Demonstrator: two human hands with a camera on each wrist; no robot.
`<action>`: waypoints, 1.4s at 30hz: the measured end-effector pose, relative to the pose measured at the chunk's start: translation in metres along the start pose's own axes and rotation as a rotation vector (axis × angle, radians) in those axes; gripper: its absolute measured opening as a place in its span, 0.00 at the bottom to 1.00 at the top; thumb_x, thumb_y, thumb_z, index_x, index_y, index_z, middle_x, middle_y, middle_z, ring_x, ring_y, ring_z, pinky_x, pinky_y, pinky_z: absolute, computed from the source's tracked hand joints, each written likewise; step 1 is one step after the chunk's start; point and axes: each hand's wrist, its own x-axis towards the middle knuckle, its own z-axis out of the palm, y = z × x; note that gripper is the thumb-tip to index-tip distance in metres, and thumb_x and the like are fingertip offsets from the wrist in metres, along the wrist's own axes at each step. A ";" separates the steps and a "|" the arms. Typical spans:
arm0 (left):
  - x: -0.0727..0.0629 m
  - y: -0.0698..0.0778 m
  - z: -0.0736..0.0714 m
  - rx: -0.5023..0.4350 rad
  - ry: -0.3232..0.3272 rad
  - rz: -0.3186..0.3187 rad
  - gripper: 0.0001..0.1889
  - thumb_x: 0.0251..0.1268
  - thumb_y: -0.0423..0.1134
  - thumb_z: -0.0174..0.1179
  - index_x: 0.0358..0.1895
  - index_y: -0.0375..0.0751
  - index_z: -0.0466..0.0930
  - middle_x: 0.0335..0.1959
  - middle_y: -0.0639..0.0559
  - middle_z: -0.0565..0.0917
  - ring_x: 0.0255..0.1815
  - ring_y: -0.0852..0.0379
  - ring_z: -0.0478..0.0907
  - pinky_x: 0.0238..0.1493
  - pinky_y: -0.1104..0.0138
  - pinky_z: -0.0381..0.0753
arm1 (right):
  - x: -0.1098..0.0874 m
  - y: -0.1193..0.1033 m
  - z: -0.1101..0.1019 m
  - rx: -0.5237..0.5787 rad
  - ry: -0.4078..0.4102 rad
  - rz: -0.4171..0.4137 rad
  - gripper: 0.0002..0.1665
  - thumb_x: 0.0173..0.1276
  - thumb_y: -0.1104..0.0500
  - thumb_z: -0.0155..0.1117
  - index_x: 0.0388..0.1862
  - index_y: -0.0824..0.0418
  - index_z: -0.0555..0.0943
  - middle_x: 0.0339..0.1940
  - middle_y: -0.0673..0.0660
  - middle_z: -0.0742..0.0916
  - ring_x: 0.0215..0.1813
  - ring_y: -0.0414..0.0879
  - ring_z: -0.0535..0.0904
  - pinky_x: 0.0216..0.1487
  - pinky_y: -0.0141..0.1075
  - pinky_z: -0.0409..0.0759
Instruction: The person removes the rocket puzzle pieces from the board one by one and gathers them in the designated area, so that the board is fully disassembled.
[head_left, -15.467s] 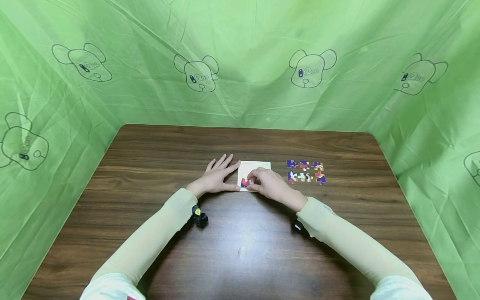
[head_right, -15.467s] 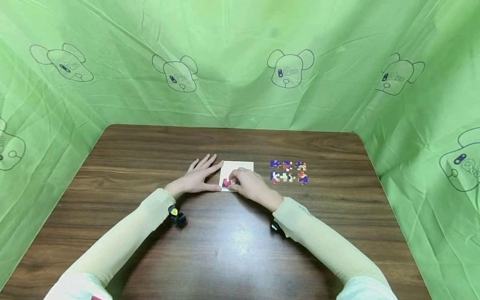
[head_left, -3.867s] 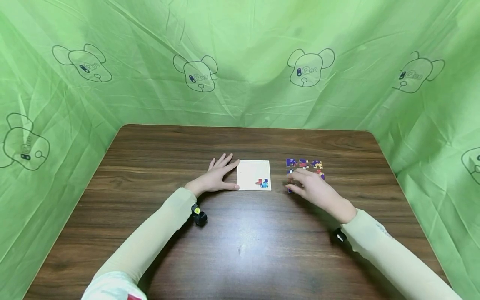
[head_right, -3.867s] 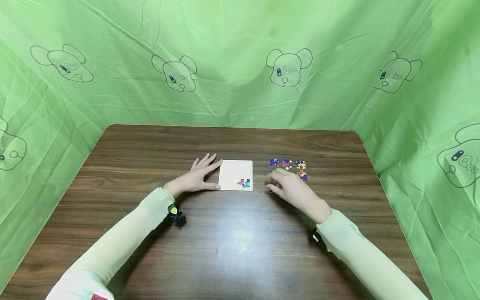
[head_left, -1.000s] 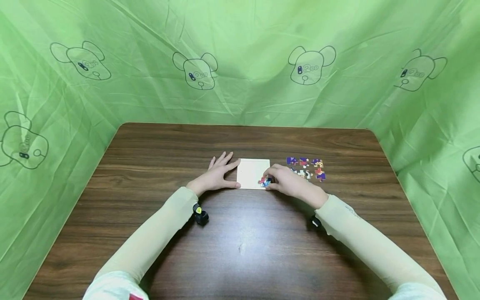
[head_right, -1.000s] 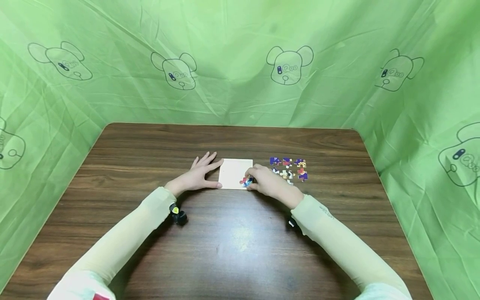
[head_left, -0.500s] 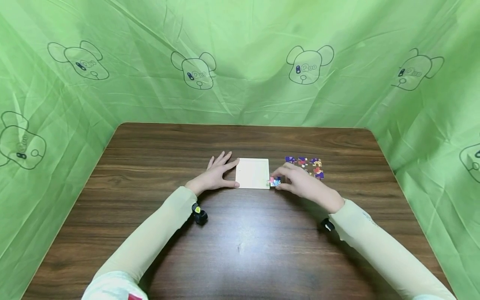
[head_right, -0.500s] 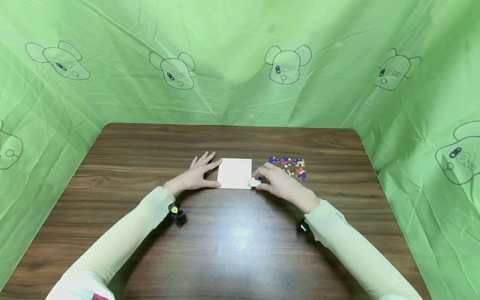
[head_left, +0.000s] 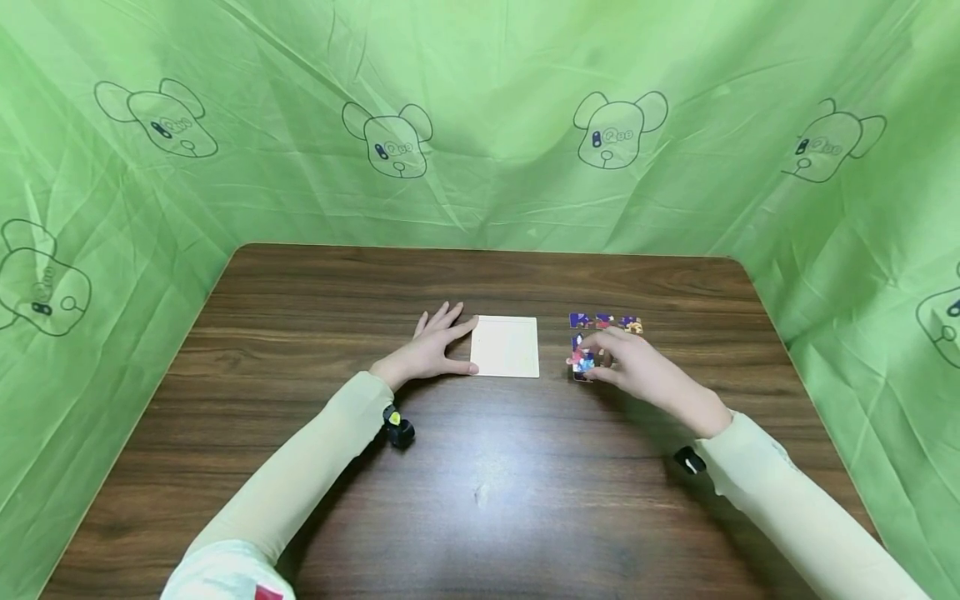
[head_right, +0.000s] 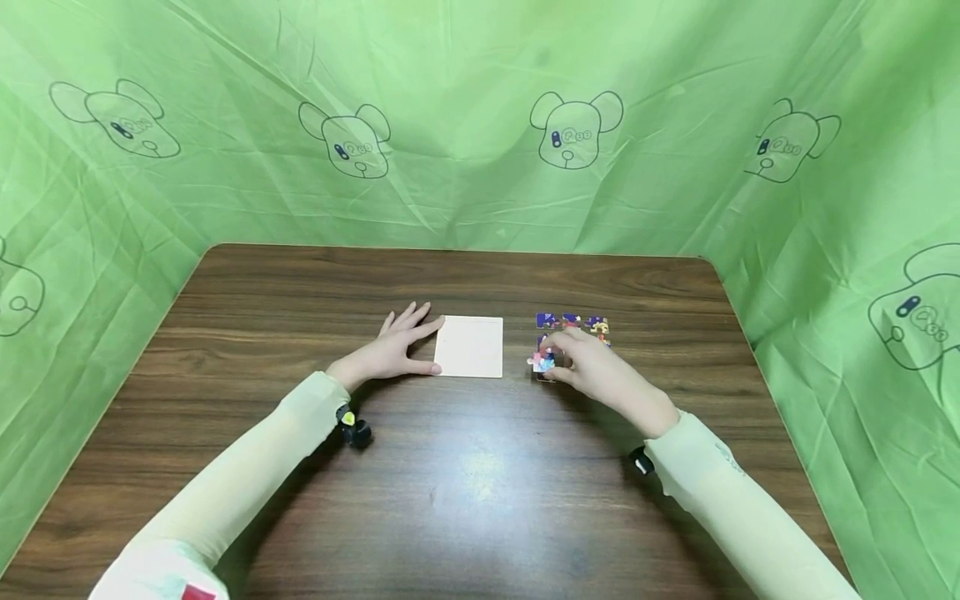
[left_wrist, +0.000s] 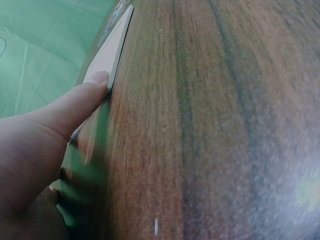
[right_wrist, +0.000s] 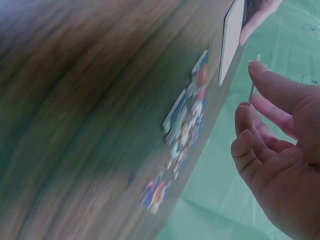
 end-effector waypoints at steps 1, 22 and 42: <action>0.000 0.000 0.000 -0.001 -0.002 -0.002 0.50 0.66 0.59 0.70 0.85 0.49 0.53 0.87 0.39 0.42 0.86 0.40 0.30 0.80 0.40 0.25 | -0.002 0.001 -0.002 0.000 0.004 0.011 0.21 0.65 0.62 0.77 0.55 0.64 0.84 0.47 0.57 0.86 0.38 0.45 0.80 0.39 0.39 0.82; 0.001 0.000 -0.002 -0.004 -0.006 0.005 0.50 0.65 0.59 0.71 0.84 0.47 0.55 0.86 0.38 0.43 0.86 0.38 0.30 0.80 0.38 0.26 | -0.055 0.042 -0.018 -0.043 0.123 0.132 0.16 0.62 0.62 0.79 0.49 0.60 0.87 0.39 0.55 0.86 0.37 0.46 0.80 0.36 0.38 0.79; 0.000 0.000 0.000 0.015 0.003 -0.001 0.50 0.65 0.59 0.70 0.84 0.49 0.54 0.86 0.38 0.43 0.86 0.39 0.31 0.80 0.39 0.26 | -0.066 0.068 -0.007 -0.002 0.078 0.208 0.15 0.62 0.61 0.80 0.44 0.63 0.85 0.39 0.54 0.87 0.35 0.40 0.79 0.35 0.35 0.79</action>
